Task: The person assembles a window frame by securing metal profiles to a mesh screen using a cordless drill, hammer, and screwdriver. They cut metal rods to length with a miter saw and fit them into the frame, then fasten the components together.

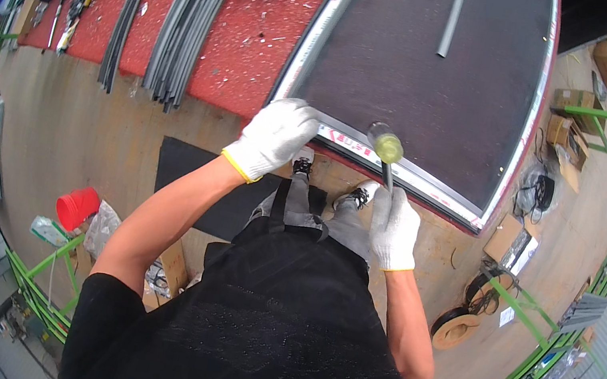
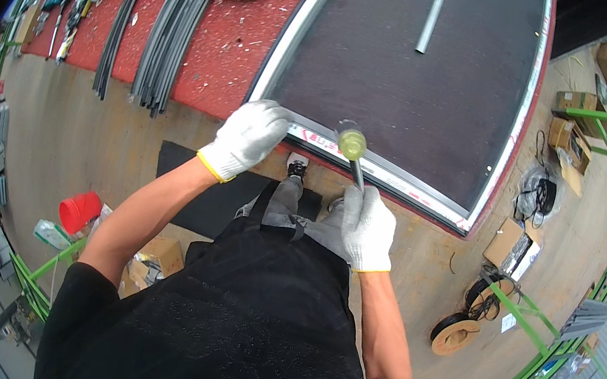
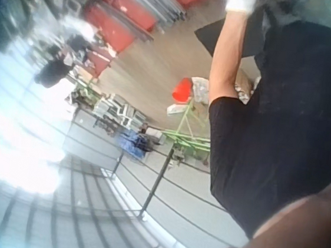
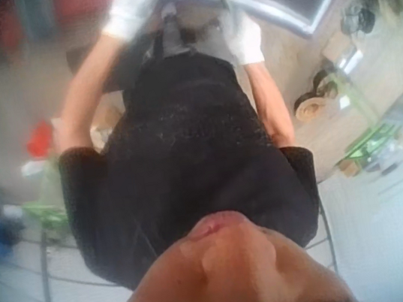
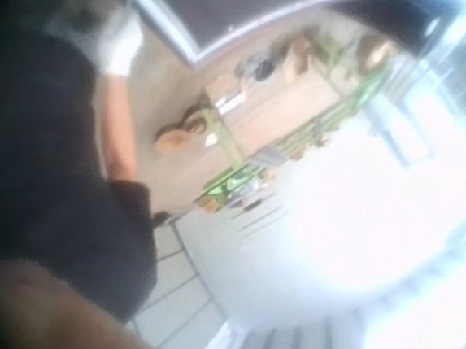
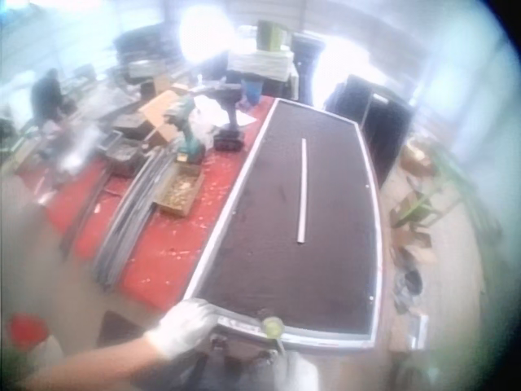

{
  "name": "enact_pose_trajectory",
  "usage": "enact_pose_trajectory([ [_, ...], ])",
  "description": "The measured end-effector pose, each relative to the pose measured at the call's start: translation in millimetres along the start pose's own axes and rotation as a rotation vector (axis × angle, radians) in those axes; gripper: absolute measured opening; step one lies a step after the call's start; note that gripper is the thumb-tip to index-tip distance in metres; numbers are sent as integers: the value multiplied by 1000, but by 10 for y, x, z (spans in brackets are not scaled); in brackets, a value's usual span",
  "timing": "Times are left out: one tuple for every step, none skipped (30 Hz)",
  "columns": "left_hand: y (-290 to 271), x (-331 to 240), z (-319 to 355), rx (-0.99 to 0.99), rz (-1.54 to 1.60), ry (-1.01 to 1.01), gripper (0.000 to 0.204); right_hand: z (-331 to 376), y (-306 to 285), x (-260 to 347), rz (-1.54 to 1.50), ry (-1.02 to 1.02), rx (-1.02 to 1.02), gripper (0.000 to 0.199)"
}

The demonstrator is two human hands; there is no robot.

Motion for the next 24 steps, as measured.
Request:
enact_pose_trajectory([
  [-17,21,31,16,22,-11,31,-65,134,73,47,-25,57,31],
  [-23,59,57,37,32,-22,33,-104,235,117,118,-23,102,32],
  [-130,128,109,-34,14,-63,38,-157,331,164,176,-35,140,32],
  [-227,188,174,-103,-14,-105,42,-211,425,174,241,-21,199,32],
  [-338,289,215,-187,-47,-144,47,-263,421,211,187,-28,182,33],
  [-379,438,256,-195,-51,-235,51,-294,421,248,128,-19,173,33],
  [-408,545,348,-202,-47,-337,56,-336,436,325,150,-63,185,32],
  [-443,640,435,-224,-34,-420,60,-352,495,296,183,3,252,32],
  [-429,720,466,-210,-24,-454,61,-405,473,452,131,-86,186,31],
  [-418,775,497,-211,-4,-473,62,-453,498,512,82,-88,157,31],
  [-394,808,534,-206,19,-495,63,-466,524,571,33,-84,134,31],
  [-375,843,569,-206,48,-516,64,-476,554,621,-17,-75,111,32],
  [-377,835,572,-234,53,-492,63,-493,620,630,-4,-47,139,32],
  [-356,856,589,-230,52,-503,63,-517,687,676,75,-74,185,32],
  [-345,872,588,-235,57,-498,63,-551,745,707,156,-101,223,32],
  [-338,883,583,-240,68,-487,63,-567,808,686,244,-88,288,32],
  [-335,888,592,-241,75,-480,62,-572,792,674,243,-70,292,31],
  [-325,906,586,-236,69,-487,62,-608,777,727,221,-118,271,31],
  [-310,912,594,-222,70,-495,62,-596,746,757,208,-126,267,31],
  [-310,910,586,-225,72,-489,61,-595,728,745,201,-98,276,31],
  [-344,898,595,-260,88,-482,60,-607,653,832,118,-139,192,31],
  [-337,897,595,-256,76,-494,59,-603,611,890,103,-157,160,31],
  [-336,893,596,-258,81,-501,59,-576,600,854,48,-81,158,31],
  [-340,883,596,-263,88,-500,59,-550,600,818,-21,-4,151,31],
])
Point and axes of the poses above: each hand's wrist, its own z-axis away from the middle knuckle, its own y-axis out of the palm, x = y × z, the point moved 10 cm from there along -z, towards the middle knuckle, and after that the axes turned 12 degrees about -y, right-handed, at the moved point
